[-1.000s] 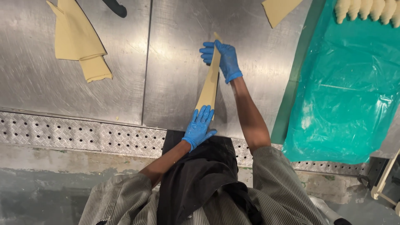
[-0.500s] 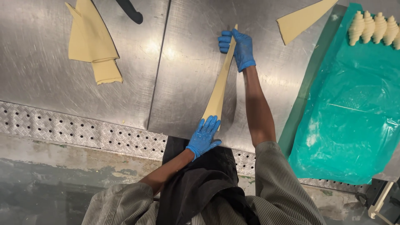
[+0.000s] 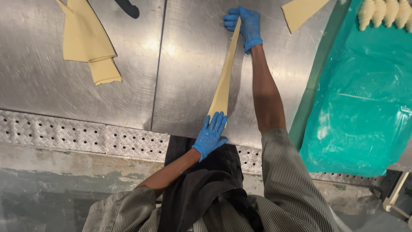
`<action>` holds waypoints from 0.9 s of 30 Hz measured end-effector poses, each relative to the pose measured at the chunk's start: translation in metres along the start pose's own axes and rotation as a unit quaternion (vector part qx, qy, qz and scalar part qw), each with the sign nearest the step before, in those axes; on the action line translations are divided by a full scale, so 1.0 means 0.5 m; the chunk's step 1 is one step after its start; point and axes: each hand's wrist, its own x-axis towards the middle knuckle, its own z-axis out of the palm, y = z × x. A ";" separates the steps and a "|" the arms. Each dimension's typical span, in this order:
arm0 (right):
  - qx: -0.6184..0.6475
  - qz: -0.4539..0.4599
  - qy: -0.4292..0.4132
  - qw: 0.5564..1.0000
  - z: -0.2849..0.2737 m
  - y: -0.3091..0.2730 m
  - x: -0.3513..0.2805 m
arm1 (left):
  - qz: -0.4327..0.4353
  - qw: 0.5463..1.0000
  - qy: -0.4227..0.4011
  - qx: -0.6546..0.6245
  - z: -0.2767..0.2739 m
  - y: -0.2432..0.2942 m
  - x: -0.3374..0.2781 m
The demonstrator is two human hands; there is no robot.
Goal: Manually shaping and rolling croissant dough on a metal work surface.
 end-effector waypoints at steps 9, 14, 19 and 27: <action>-0.360 -0.235 0.140 0.892 0.004 0.077 -0.480 | -0.028 0.996 0.051 -0.061 -0.053 -0.099 -0.035; -0.577 -0.107 0.104 0.803 0.130 0.124 -0.840 | -0.058 0.998 0.020 -0.032 -0.049 -0.124 -0.063; -0.629 -0.066 0.070 0.771 0.170 0.184 -0.894 | -0.037 0.999 0.018 -0.007 -0.011 -0.102 -0.078; -0.649 -0.096 0.045 0.754 0.153 0.181 -0.934 | -0.046 0.998 0.006 0.035 0.001 -0.080 -0.115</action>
